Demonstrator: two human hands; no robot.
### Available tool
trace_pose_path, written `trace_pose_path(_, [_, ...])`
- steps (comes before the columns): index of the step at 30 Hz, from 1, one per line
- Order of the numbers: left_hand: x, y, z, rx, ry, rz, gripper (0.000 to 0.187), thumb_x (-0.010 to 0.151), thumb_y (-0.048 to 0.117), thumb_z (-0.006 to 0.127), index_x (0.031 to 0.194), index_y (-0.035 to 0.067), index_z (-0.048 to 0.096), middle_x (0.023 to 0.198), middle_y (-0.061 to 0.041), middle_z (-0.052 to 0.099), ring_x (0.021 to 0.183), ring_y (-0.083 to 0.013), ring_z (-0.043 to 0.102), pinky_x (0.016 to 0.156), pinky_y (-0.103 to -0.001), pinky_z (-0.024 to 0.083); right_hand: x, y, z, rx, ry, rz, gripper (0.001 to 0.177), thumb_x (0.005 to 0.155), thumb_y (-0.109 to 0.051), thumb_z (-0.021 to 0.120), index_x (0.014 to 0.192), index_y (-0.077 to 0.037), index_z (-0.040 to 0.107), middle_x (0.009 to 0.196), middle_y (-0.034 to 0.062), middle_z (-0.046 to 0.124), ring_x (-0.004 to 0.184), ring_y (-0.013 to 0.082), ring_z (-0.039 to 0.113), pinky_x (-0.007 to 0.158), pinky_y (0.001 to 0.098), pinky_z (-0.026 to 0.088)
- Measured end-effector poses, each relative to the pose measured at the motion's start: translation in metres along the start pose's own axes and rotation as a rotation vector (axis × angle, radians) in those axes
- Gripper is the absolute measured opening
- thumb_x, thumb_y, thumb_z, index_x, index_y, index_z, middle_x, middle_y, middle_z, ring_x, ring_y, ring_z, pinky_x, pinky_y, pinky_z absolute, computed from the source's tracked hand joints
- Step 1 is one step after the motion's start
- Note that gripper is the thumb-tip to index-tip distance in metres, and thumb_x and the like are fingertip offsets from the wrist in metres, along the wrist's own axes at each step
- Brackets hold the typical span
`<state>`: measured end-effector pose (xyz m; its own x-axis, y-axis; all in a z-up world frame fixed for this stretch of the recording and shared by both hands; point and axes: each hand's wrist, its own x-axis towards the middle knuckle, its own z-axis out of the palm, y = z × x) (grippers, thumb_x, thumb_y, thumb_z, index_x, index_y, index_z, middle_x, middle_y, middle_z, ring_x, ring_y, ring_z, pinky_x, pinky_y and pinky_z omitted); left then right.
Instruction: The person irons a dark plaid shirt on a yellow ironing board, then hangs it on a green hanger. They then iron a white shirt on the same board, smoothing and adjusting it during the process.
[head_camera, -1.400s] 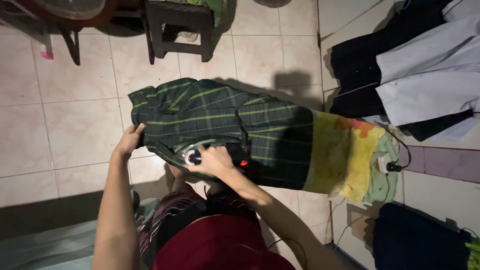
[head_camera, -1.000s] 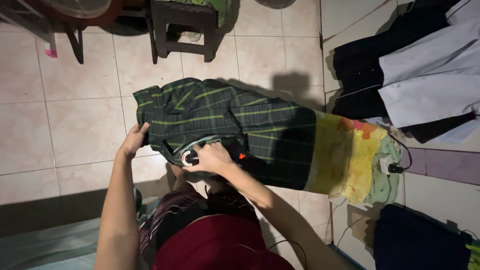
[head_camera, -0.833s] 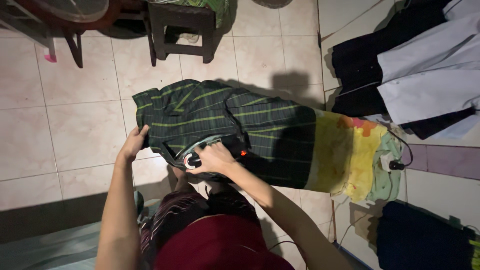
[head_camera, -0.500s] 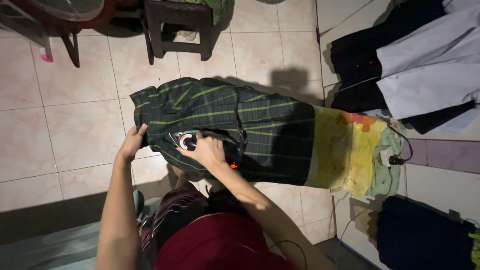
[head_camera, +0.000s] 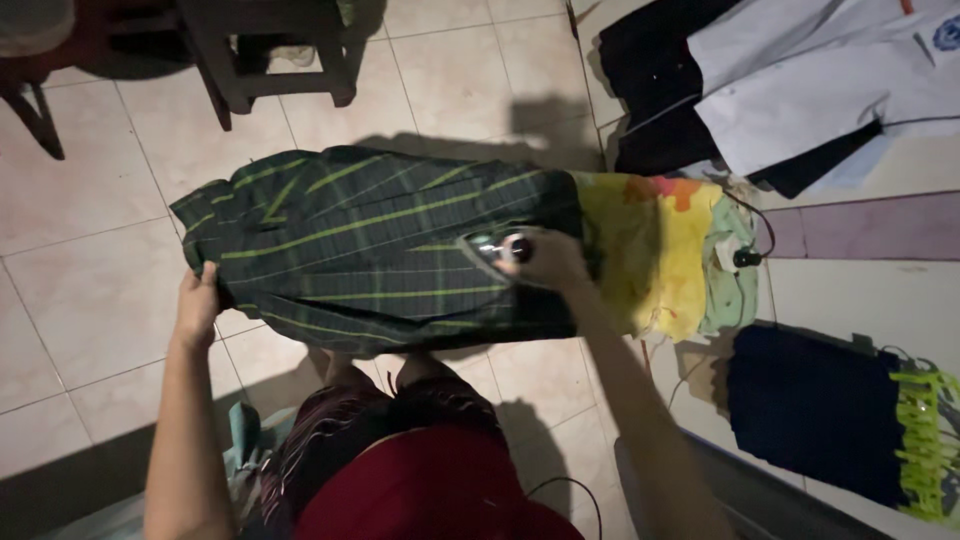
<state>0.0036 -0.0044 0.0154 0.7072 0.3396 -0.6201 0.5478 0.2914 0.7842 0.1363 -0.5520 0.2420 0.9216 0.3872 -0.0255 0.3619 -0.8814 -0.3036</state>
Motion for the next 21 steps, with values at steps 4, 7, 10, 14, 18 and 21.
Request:
trace_pose_path(4, [0.004,0.001,-0.007,0.011,-0.133,0.168,0.042,0.114,0.025,0.041,0.147,0.0,0.048,0.136,-0.009,0.062,0.12,-0.0203,0.059,0.106,-0.037,0.046,-0.027,0.031,-0.039,0.116,-0.013,0.228,0.051,0.067,-0.052,0.083,0.103,-0.016,0.079,0.082,0.0121,0.076,0.072,0.0278,0.074,0.068,0.0385,0.058])
trace_pose_path(7, [0.007,0.003,-0.01,-0.004,-0.16,0.171,0.041,0.115,0.024,0.039,0.146,0.0,0.049,0.136,-0.008,0.062,0.12,-0.0195,0.059,0.105,-0.035,0.046,-0.04,0.039,-0.058,0.137,-0.116,0.24,0.052,0.071,-0.055,0.084,0.098,-0.012,0.076,0.086,0.0088,0.077,0.075,0.0223,0.076,0.072,0.0355,0.06])
trace_pose_path(10, [0.009,0.01,-0.011,0.012,-0.12,0.079,0.043,0.116,0.027,0.039,0.143,-0.003,0.052,0.132,-0.012,0.063,0.113,-0.0216,0.06,0.1,-0.036,0.047,-0.051,0.044,-0.06,0.307,-0.11,-0.027,0.051,0.077,-0.052,0.078,0.111,-0.014,0.079,0.093,0.0064,0.077,0.084,0.0225,0.074,0.077,0.0348,0.057])
trace_pose_path(14, [0.007,0.017,-0.008,0.025,-0.046,0.006,0.043,0.116,0.029,0.041,0.139,-0.004,0.055,0.128,-0.012,0.064,0.109,-0.0206,0.061,0.095,-0.035,0.049,-0.062,0.051,-0.041,0.022,-0.246,-0.235,0.058,0.069,-0.062,0.084,0.093,-0.01,0.075,0.091,0.0111,0.073,0.08,0.0271,0.071,0.07,0.0381,0.055])
trace_pose_path(18, [0.004,0.021,-0.006,-0.015,-0.095,0.048,0.042,0.116,0.031,0.041,0.137,-0.002,0.055,0.124,-0.007,0.067,0.105,-0.0168,0.064,0.088,-0.032,0.052,-0.062,0.052,-0.017,-0.067,-0.215,-0.343,0.068,0.058,-0.066,0.087,0.085,-0.006,0.072,0.081,0.0137,0.071,0.069,0.0305,0.07,0.059,0.0408,0.055])
trace_pose_path(21, [0.003,0.02,-0.003,0.055,0.007,-0.023,0.043,0.119,0.033,0.042,0.139,-0.002,0.058,0.112,-0.008,0.064,0.087,-0.0196,0.056,0.071,-0.036,0.045,-0.058,0.049,-0.007,0.024,-0.125,-0.13,0.061,0.063,-0.065,0.087,0.083,-0.009,0.073,0.075,0.0092,0.072,0.064,0.0278,0.071,0.06,0.0396,0.056])
